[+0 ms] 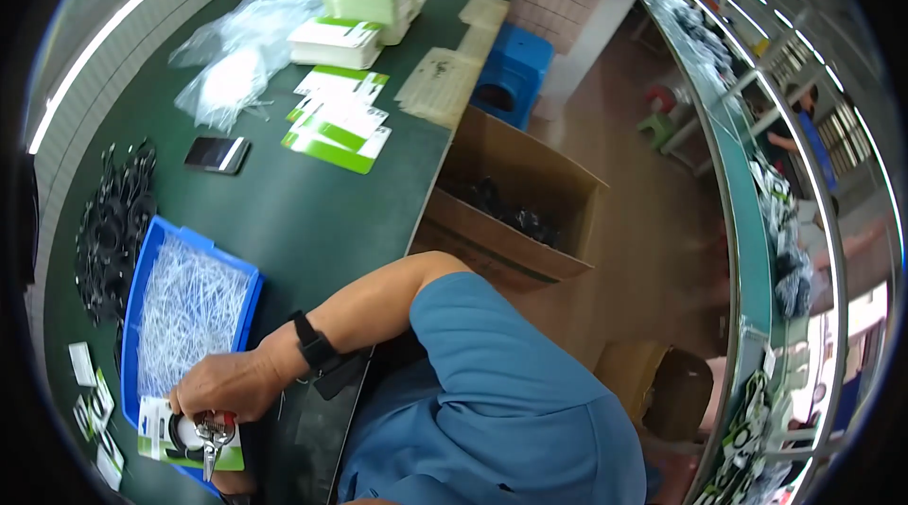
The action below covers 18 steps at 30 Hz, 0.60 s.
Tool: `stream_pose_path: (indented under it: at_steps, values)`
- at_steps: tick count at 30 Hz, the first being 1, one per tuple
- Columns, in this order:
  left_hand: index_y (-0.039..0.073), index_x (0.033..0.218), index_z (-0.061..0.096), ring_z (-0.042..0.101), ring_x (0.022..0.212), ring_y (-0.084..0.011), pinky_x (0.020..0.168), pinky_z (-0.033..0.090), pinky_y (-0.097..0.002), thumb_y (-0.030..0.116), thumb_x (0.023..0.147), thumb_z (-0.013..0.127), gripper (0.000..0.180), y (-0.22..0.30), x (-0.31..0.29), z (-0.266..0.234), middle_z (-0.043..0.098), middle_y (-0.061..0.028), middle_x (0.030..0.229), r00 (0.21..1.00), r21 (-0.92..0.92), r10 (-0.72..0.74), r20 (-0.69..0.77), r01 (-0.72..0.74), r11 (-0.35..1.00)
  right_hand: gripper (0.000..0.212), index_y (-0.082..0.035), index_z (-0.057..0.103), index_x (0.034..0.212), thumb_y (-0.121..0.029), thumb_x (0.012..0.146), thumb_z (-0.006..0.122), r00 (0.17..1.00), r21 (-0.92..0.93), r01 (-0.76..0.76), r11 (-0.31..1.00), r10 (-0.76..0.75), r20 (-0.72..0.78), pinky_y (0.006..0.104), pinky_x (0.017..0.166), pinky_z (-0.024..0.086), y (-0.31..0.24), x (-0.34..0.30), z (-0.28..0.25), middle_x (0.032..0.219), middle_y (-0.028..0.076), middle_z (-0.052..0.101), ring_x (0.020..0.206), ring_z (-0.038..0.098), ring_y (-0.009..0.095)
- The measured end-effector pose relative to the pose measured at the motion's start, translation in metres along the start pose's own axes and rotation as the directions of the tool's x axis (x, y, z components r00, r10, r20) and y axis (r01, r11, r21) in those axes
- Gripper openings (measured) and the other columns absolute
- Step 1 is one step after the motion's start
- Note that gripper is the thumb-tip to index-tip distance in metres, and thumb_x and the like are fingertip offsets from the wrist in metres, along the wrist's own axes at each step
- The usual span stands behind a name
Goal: The person trims plastic ties from USB-C cable packaging using shears, turning the packages over to cut from both sides. They place the trimmed packages into a cardboard box and move a tray of plastic scraps.
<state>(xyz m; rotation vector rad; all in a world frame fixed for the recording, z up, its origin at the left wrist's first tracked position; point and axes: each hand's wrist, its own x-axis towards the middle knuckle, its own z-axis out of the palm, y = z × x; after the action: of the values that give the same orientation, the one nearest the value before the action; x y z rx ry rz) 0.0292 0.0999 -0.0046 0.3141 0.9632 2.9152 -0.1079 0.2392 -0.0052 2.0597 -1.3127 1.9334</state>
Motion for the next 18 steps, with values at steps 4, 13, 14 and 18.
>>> stream_pose_path:
  at_steps: [4,13,14,18]
  values:
    - [0.007,0.108,0.049,0.050,0.108,-0.0276,0.116,0.031,-0.0463,0.029,0.104,0.052,0.022,0.014,0.015,-0.014,0.055,-0.0077,0.105,0.998,0.039,-0.024,0.051,0.022,0.999,0.026,-0.003,0.058,0.088,-0.001,0.070,0.076,0.999,-0.043,-0.042,0.998,0.042,0.014,0.0439,0.082,0.054,0.003,0.001,-0.002,0.094,0.017,0.063,0.095,0.064,0.039]
    - [0.003,0.121,0.045,0.047,0.118,-0.0315,0.117,0.029,-0.0502,0.027,0.100,0.060,0.035,0.084,0.026,-0.069,0.054,-0.0109,0.116,0.987,0.133,0.018,0.161,-0.040,0.990,0.033,-0.001,0.064,0.096,-0.006,0.067,0.079,0.990,-0.293,-0.047,0.955,0.084,0.115,0.0480,0.070,0.054,0.000,0.013,-0.028,0.079,0.018,0.068,0.080,0.069,0.041]
    - [0.002,0.123,0.045,0.047,0.120,-0.0319,0.118,0.028,-0.0507,0.026,0.100,0.060,0.037,0.090,0.026,-0.075,0.054,-0.0113,0.118,0.983,0.123,0.010,0.183,-0.033,0.992,0.033,-0.001,0.064,0.096,-0.006,0.067,0.079,0.991,-0.299,-0.057,0.953,0.090,0.099,0.0480,0.070,0.054,0.005,0.015,-0.032,0.079,0.018,0.068,0.080,0.069,0.041]
    - [0.001,0.129,0.043,0.046,0.124,-0.0336,0.118,0.027,-0.0524,0.026,0.099,0.064,0.044,0.108,0.017,-0.086,0.054,-0.0127,0.123,0.968,0.107,-0.005,0.250,-0.022,0.994,0.033,0.003,0.062,0.095,-0.009,0.069,0.078,0.973,-0.497,-0.208,0.843,0.229,-0.019,0.0488,0.068,0.054,0.029,0.016,-0.047,0.078,0.021,0.066,0.079,0.068,0.041]
